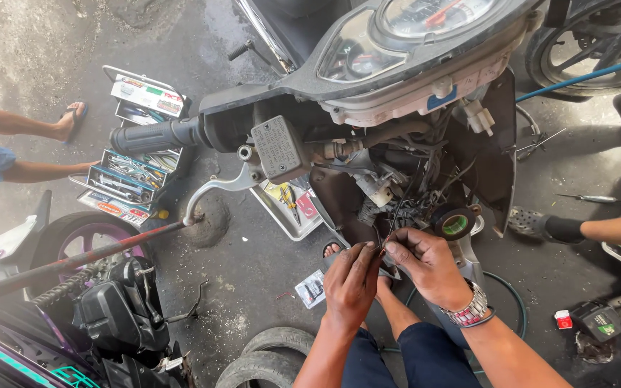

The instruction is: The person is working on the wiring of a motorcycle, specifically focusing on the area near the front wheel and handlebars. They are seen handling wires and using electrical tape to secure connections.

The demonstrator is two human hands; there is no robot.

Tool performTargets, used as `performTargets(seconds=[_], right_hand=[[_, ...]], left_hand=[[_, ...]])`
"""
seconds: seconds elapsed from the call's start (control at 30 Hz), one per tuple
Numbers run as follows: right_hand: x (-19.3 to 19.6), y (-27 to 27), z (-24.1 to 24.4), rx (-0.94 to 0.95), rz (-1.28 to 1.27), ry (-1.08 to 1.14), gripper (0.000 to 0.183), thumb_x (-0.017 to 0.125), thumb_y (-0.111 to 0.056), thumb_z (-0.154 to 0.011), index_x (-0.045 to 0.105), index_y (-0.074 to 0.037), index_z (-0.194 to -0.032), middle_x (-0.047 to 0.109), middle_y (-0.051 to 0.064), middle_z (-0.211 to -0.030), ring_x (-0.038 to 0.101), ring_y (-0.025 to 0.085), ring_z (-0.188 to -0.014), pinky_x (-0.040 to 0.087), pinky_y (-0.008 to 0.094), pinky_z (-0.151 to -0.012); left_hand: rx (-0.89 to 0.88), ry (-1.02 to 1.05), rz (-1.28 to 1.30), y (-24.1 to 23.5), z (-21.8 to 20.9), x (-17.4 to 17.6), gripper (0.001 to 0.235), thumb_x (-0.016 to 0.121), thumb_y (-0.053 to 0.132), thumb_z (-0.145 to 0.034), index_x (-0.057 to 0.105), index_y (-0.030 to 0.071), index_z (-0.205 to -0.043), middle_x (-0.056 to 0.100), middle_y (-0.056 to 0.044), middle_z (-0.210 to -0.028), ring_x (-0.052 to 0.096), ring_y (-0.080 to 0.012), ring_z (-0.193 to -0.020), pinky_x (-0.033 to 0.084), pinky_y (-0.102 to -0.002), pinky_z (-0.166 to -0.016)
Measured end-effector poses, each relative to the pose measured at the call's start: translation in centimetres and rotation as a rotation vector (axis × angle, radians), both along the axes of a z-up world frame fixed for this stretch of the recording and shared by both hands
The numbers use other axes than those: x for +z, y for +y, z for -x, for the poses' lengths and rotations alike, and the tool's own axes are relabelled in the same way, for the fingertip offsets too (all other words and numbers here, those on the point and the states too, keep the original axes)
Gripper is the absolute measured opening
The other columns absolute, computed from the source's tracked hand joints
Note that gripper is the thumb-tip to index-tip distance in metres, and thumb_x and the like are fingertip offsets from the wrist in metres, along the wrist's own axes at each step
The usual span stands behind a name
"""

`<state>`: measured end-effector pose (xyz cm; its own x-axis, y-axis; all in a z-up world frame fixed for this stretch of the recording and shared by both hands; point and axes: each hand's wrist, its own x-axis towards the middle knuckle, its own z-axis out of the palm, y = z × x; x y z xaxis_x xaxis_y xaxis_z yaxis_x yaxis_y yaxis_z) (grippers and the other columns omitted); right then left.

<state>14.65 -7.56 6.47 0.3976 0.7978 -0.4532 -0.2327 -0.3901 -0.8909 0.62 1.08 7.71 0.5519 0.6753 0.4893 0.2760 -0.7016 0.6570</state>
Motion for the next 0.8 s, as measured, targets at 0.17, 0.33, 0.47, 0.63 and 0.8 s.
performTargets(seconds=[0.17, 0.33, 0.47, 0.63, 0.8], right_hand=[[0.6, 0.3, -0.2, 0.035, -0.017, -0.037, 0.015, 0.065, -0.015, -0.098, 0.071, -0.002, -0.095, 0.059, 0.001, -0.072, 0.049, 0.01, -0.067, 0.046, 0.026, -0.061], [0.8, 0.5, -0.2, 0.036, 0.029, -0.12, 0.014, 0.067, -0.015, -0.095, 0.074, -0.003, -0.097, 0.074, 0.002, -0.084, 0.064, 0.008, -0.076, 0.053, 0.024, -0.068], [0.5, 0.2, -0.1, 0.043, -0.001, -0.22, 0.012, 0.069, -0.017, -0.094, 0.073, -0.006, -0.097, 0.073, 0.001, -0.084, 0.064, 0.009, -0.076, 0.053, 0.024, -0.068], [0.1, 0.1, -0.2, 0.067, -0.042, -0.217, 0.011, 0.069, -0.016, -0.094, 0.073, -0.005, -0.096, 0.074, 0.002, -0.087, 0.067, 0.011, -0.08, 0.055, 0.026, -0.075], [0.5, 0.3, -0.4, 0.039, -0.021, -0.115, 0.014, 0.068, -0.016, -0.095, 0.074, -0.003, -0.098, 0.071, 0.002, -0.083, 0.061, 0.009, -0.076, 0.052, 0.025, -0.067]], left_hand=[[-0.167, -0.038, -0.072, 1.0, 0.3, -0.7, 0.017, 0.069, -0.001, -0.099, 0.066, -0.003, -0.115, 0.07, -0.02, -0.106, 0.071, -0.0298, -0.08, 0.052, -0.038, -0.064], [-0.224, 0.079, -0.082, 1.8, 0.4, 0.5, 0.01, 0.059, 0.005, -0.105, 0.065, -0.002, -0.11, 0.065, -0.014, -0.097, 0.063, -0.0265, -0.075, 0.05, -0.036, -0.064], [-0.184, 0.088, 0.518, 0.9, 0.0, 1.0, 0.015, 0.06, 0.014, -0.102, 0.066, 0.001, -0.098, 0.053, -0.01, -0.076, 0.051, -0.0252, -0.059, 0.038, -0.04, -0.055], [0.253, -0.523, 2.104, -0.7, -0.9, -1.6, 0.012, 0.057, -0.004, -0.087, 0.053, 0.002, -0.078, 0.056, -0.012, -0.071, 0.051, -0.0128, -0.053, 0.025, -0.021, -0.038], [0.083, 0.055, 0.807, -0.8, 0.2, 0.9, 0.025, 0.064, 0.012, -0.083, 0.074, 0.007, -0.105, 0.071, -0.003, -0.087, 0.063, -0.0155, -0.073, 0.05, -0.031, -0.065]])
